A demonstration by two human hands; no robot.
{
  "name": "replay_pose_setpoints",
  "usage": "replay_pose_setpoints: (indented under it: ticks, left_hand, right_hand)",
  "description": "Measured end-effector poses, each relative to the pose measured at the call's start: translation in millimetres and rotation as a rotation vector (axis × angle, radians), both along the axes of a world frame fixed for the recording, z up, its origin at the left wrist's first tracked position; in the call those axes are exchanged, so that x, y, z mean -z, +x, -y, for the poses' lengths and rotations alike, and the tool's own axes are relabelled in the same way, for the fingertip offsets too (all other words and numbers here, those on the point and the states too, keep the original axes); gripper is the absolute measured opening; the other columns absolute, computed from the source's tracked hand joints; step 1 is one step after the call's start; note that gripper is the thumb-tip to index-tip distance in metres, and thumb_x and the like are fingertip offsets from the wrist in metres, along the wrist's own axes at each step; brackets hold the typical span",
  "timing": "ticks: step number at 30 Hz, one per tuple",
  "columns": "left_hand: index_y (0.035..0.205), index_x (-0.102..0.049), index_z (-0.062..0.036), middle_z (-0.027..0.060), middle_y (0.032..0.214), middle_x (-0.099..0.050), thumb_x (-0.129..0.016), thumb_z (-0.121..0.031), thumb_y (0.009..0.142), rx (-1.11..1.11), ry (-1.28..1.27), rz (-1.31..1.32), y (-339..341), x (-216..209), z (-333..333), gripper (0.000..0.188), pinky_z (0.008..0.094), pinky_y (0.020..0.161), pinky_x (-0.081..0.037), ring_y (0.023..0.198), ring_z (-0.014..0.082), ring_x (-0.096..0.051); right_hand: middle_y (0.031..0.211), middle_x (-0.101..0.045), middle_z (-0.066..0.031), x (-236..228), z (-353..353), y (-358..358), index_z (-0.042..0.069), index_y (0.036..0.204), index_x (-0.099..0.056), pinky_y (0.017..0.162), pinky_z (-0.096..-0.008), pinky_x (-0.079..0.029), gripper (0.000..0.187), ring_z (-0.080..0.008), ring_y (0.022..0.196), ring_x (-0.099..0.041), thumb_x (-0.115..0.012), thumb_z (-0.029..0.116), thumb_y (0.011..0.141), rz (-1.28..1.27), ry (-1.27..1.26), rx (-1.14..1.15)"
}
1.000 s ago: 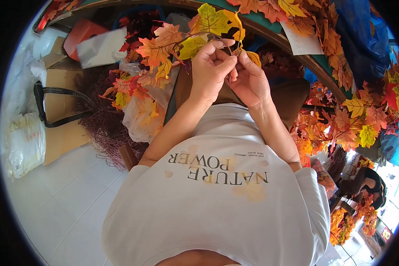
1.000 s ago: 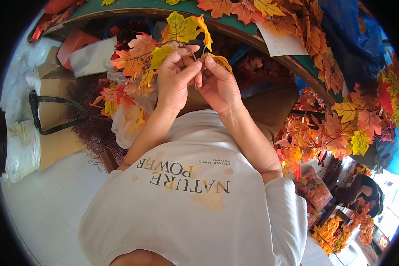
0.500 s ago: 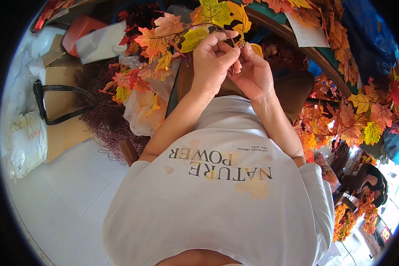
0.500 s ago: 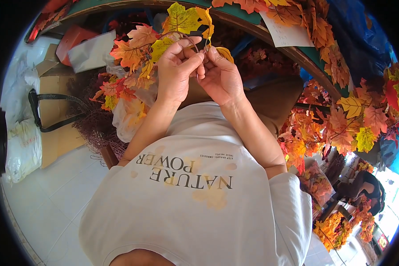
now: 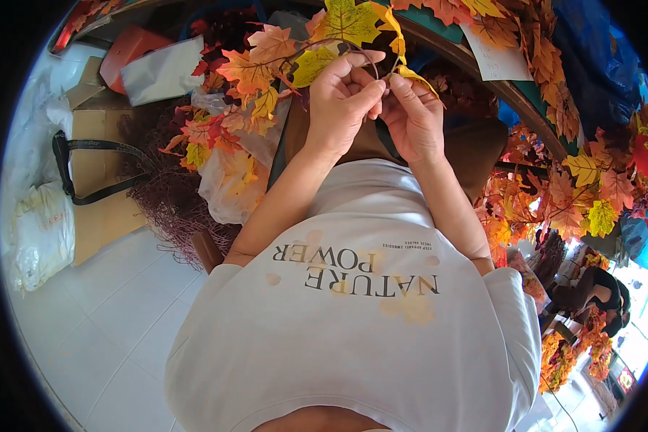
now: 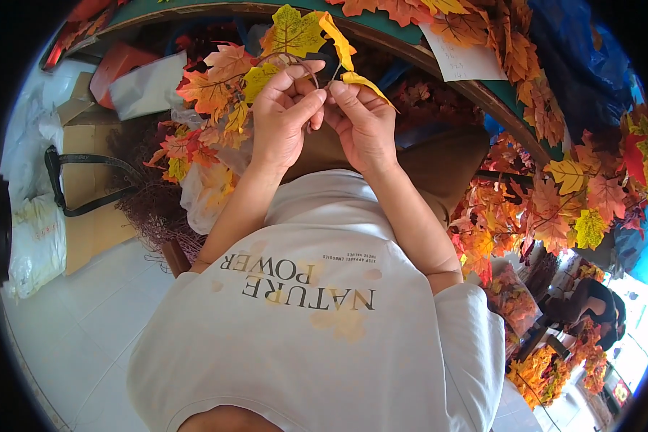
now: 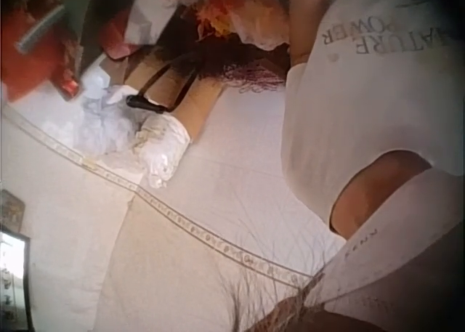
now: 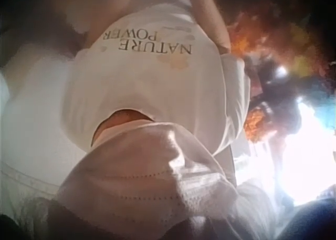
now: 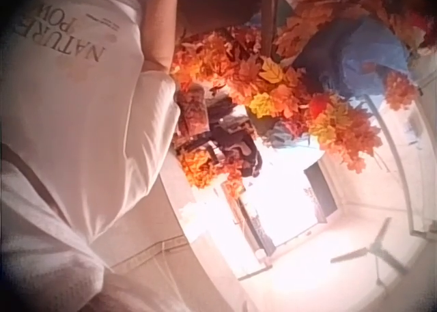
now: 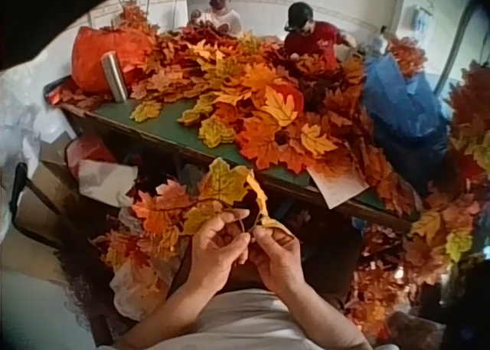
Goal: The person assembles artificial maple leaf garlands by attaching individual artificial leaves to a wire frame by hand.
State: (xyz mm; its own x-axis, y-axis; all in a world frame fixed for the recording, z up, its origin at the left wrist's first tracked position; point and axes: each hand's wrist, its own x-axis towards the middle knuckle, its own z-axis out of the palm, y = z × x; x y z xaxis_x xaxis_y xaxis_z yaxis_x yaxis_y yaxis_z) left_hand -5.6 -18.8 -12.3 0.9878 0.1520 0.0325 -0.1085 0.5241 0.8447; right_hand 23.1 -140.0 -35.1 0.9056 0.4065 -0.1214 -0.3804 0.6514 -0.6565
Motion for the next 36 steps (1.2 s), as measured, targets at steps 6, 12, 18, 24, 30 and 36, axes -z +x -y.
replay_pose_setpoints:
  ticks: [6,12,18,24,30,36]
  left_hand:
    - [0.114,-0.055,0.0020,-0.0010,0.071,-0.052,-0.058,0.005,0.082,0.048,-0.009,0.014,3,4,-2,0.032,0.0178,0.049,-0.036,0.055,0.0063,-0.048]
    - [0.111,-0.056,0.0041,-0.0011,0.071,-0.050,-0.058,0.003,0.082,0.098,-0.015,0.035,10,8,2,0.029,0.0183,0.051,-0.037,0.056,0.0071,-0.048]
    - [0.107,-0.058,0.0029,-0.0016,0.072,-0.050,-0.057,0.003,0.084,0.090,0.039,0.058,6,11,-1,0.023,0.0180,0.052,-0.039,0.058,0.0060,-0.048]
    - [0.105,-0.059,0.0025,-0.0016,0.074,-0.051,-0.058,0.000,0.085,0.114,-0.002,0.079,6,21,-1,0.021,0.0178,0.053,-0.041,0.058,0.0058,-0.048]
    - [0.102,-0.060,0.0035,0.0000,0.077,-0.053,-0.057,0.001,0.085,0.125,0.085,0.125,9,21,-1,0.017,0.0183,0.053,-0.040,0.058,0.0063,-0.050]
    - [0.101,-0.061,0.0030,0.0011,0.076,-0.055,-0.058,0.001,0.085,0.118,0.037,0.078,8,26,-3,0.016,0.0192,0.052,-0.041,0.057,0.0069,-0.050]
  right_hand:
    - [0.088,-0.063,-0.0061,2,1,0,0.001,0.092,-0.061,0.069,-0.0317,-0.053,0.007,-0.0153,0.077,-0.061,-0.059,0.006,0.088,0.071,-0.035,0.061]
    - [0.095,-0.061,-0.0039,3,7,4,0.004,0.100,-0.057,0.074,-0.0323,-0.055,0.016,-0.0152,0.085,-0.061,-0.062,0.003,0.085,0.015,-0.083,0.137]
    - [0.094,-0.060,-0.0039,1,4,2,0.004,0.099,-0.055,0.076,-0.0313,-0.054,0.016,-0.0143,0.085,-0.060,-0.063,0.005,0.085,0.058,-0.029,0.088]
    - [0.093,-0.059,-0.0046,-1,9,1,0.003,0.099,-0.054,0.075,-0.0301,-0.054,0.015,-0.0140,0.083,-0.060,-0.061,0.005,0.086,0.052,-0.071,0.058]
    - [0.102,-0.060,-0.0074,4,12,4,0.001,0.108,-0.053,0.075,-0.0326,-0.054,0.022,-0.0170,0.090,-0.060,-0.059,0.008,0.088,0.072,-0.049,0.034]
    - [0.102,-0.059,-0.0059,4,17,15,0.004,0.106,-0.051,0.081,-0.0337,-0.053,0.021,-0.0162,0.091,-0.060,-0.060,0.007,0.087,0.074,-0.090,-0.079]
